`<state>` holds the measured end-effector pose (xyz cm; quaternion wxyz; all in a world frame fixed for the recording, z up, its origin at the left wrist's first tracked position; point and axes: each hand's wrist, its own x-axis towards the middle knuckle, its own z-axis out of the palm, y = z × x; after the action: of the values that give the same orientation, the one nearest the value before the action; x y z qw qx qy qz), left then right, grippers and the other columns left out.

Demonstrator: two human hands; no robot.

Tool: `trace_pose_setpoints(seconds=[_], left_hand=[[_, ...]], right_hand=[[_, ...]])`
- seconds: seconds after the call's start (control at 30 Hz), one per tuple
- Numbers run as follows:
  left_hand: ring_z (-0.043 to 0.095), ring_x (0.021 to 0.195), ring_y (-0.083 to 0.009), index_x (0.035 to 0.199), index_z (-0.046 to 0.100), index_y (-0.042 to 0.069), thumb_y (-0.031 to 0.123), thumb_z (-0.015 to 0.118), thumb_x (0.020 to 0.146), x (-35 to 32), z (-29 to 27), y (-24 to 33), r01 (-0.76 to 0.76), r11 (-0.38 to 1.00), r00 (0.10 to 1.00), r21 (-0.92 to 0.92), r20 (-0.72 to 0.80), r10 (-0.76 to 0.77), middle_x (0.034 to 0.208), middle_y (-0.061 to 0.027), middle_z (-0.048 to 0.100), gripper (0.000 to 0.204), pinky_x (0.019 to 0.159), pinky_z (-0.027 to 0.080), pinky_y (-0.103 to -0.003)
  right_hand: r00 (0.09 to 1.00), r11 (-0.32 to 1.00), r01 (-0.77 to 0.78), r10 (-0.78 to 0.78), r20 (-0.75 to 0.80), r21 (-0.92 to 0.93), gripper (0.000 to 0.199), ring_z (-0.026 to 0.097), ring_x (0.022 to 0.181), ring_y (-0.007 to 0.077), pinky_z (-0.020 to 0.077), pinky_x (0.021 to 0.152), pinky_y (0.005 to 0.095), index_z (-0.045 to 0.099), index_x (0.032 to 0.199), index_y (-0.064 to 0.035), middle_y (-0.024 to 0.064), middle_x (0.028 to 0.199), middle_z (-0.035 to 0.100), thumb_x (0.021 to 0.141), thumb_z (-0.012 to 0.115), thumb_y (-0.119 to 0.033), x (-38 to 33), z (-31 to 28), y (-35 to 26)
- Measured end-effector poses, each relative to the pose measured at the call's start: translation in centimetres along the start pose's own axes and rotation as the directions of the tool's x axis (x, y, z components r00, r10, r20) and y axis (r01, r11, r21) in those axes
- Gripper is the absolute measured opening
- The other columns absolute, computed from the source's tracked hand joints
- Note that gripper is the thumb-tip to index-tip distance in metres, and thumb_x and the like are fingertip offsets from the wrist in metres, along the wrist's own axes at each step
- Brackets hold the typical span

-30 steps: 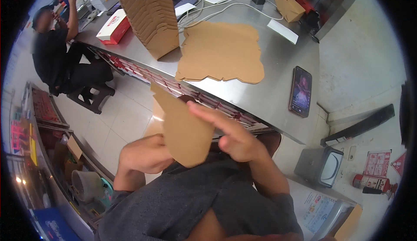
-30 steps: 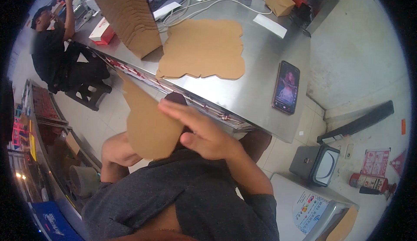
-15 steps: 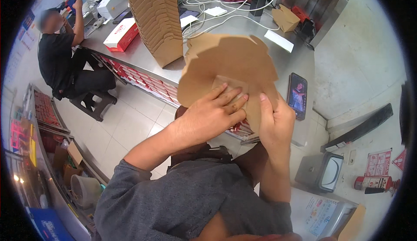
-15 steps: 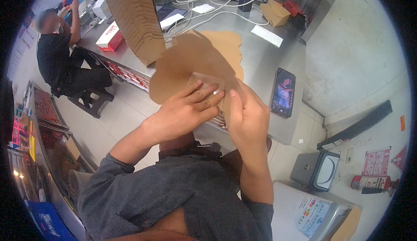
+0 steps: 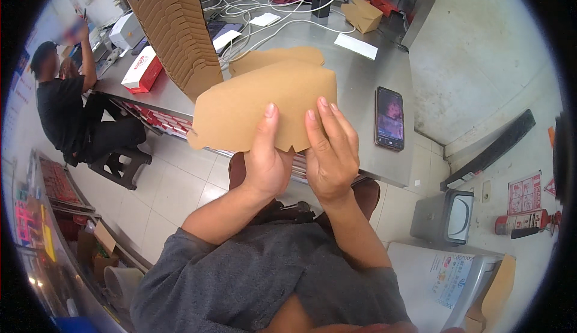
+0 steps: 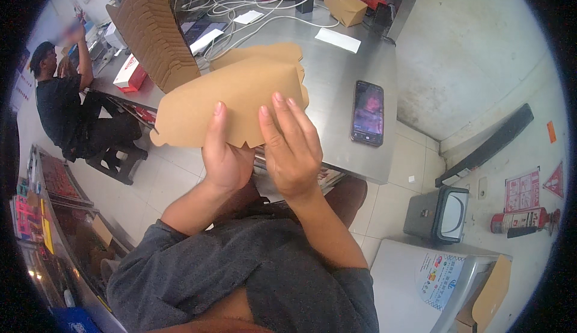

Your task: The person folds flat cardboard pieces into box shapes by hand. They repeatedly pick up a flat piece, fold the sides and flaps to form a container, and then place the finished box into a growing stack on the counter. The process is continuous and repetitive throughout the clip.

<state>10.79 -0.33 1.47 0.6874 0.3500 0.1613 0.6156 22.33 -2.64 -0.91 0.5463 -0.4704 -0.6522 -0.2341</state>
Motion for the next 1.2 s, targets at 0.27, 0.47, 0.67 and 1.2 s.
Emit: trace_pose_setpoints(seconds=[0.27,0.47,0.67,1.2], left_hand=[[0.061,0.129,-0.0307,0.146,0.047,-0.001,0.039,0.042,0.112,-0.4,0.5,-0.4,-0.108,0.993,0.994,-0.042,0.0,0.108,0.142,-0.0183,0.059,0.053,0.112,0.047,-0.045],[0.063,0.122,-0.0226,0.14,0.055,-0.004,0.029,0.047,0.112,-0.3,-0.5,-1.9,-0.056,0.998,0.998,0.02,-0.028,0.057,0.134,-0.0156,0.064,0.044,0.108,0.049,-0.037],[0.065,0.114,-0.0181,0.135,0.059,-0.002,0.027,0.049,0.112,-0.5,-0.7,-1.6,0.021,0.997,0.997,0.078,0.075,-0.027,0.129,-0.0117,0.066,0.038,0.1,0.052,-0.034],[0.064,0.12,-0.0219,0.141,0.056,-0.001,0.03,0.042,0.112,-1.0,-1.7,-2.0,-0.018,0.927,0.991,0.375,0.131,-0.033,0.134,-0.0145,0.064,0.045,0.105,0.051,-0.037]], right_hand=[[0.999,0.997,-0.02,0.022,-0.037,0.068,0.044,0.063,0.125,0.0389,0.0489,0.108,0.0431,0.073,0.128,0.0004,0.025,0.138,0.067,0.085,0.064,0.01,-0.6,0.2,-0.1],[0.999,1.0,-0.02,0.02,-0.034,-0.006,0.035,0.063,0.122,0.0408,0.0496,0.106,0.0452,0.073,0.125,0.0011,0.0268,0.138,0.066,0.091,0.064,0.003,-0.7,-0.6,-0.2],[0.998,0.999,-0.045,0.046,-0.051,0.019,0.035,0.062,0.119,0.0383,0.0495,0.104,0.0431,0.071,0.127,0.0034,0.0263,0.14,0.065,0.094,0.06,0.006,-1.3,-0.2,-0.5],[0.993,0.987,-0.114,0.111,0.041,0.112,0.044,0.062,0.116,0.0328,0.0457,0.101,0.0387,0.067,0.131,0.0116,0.0278,0.142,0.063,0.088,0.071,0.002,-1.2,-0.3,-2.3]])
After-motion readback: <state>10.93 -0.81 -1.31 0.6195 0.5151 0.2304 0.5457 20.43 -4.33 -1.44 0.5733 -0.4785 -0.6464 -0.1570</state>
